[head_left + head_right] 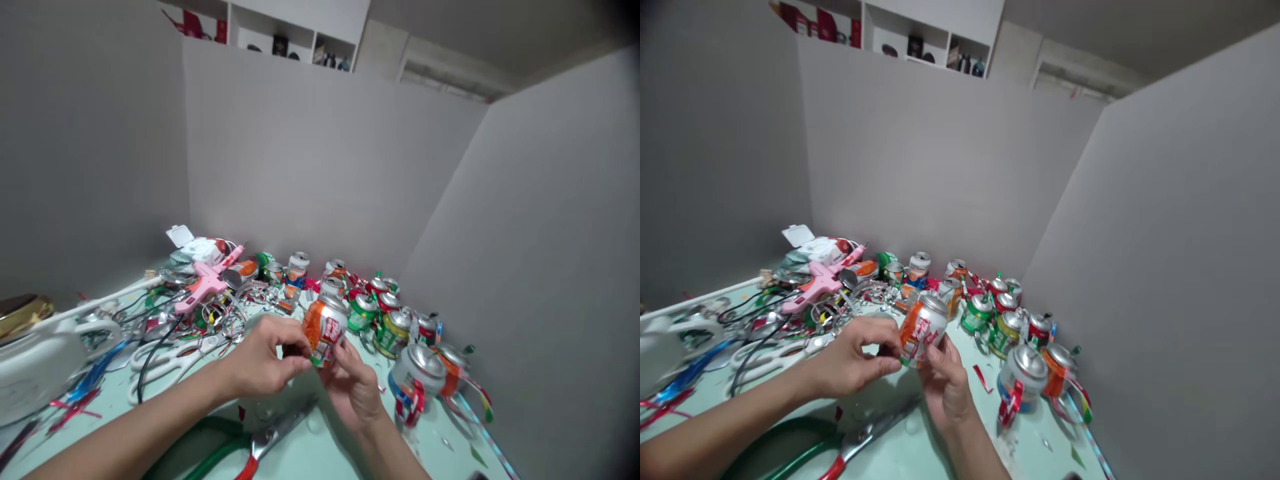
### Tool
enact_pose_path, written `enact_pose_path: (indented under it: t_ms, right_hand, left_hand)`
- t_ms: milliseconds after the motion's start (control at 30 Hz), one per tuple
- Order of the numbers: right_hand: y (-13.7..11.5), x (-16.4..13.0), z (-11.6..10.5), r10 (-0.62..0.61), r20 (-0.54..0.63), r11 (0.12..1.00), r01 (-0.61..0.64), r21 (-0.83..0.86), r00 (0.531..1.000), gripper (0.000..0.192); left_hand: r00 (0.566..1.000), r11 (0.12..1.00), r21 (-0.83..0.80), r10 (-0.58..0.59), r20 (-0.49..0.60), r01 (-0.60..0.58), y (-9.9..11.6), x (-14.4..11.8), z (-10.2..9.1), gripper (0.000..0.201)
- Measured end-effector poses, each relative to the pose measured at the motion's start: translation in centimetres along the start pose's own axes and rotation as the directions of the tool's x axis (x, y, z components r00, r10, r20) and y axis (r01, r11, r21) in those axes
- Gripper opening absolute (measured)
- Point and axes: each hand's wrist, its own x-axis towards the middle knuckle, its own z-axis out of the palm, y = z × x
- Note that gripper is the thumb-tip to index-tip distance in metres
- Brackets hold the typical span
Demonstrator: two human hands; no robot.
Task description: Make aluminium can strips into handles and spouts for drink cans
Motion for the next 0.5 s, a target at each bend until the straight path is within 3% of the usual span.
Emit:
enact_pose_path:
  t_ms: [233, 500]
  right_hand:
    - [0.18, -0.13, -0.16, -0.036, -0.098, 0.999, 0.035, -0.014, 0.995, 0.032]
    - [0.28, -0.1, -0.25, -0.042, -0.112, 0.998, 0.035, -0.06, 0.993, 0.032]
  left_hand:
    - [0.997, 0.998, 0.004, 0.068, -0.041, -0.068, 0.03, -0.31, 0.24, 0.01]
    - [0.998, 0.999, -0.042, 0.033, -0.049, -0.035, -0.15, -0.38, 0.48, 0.007]
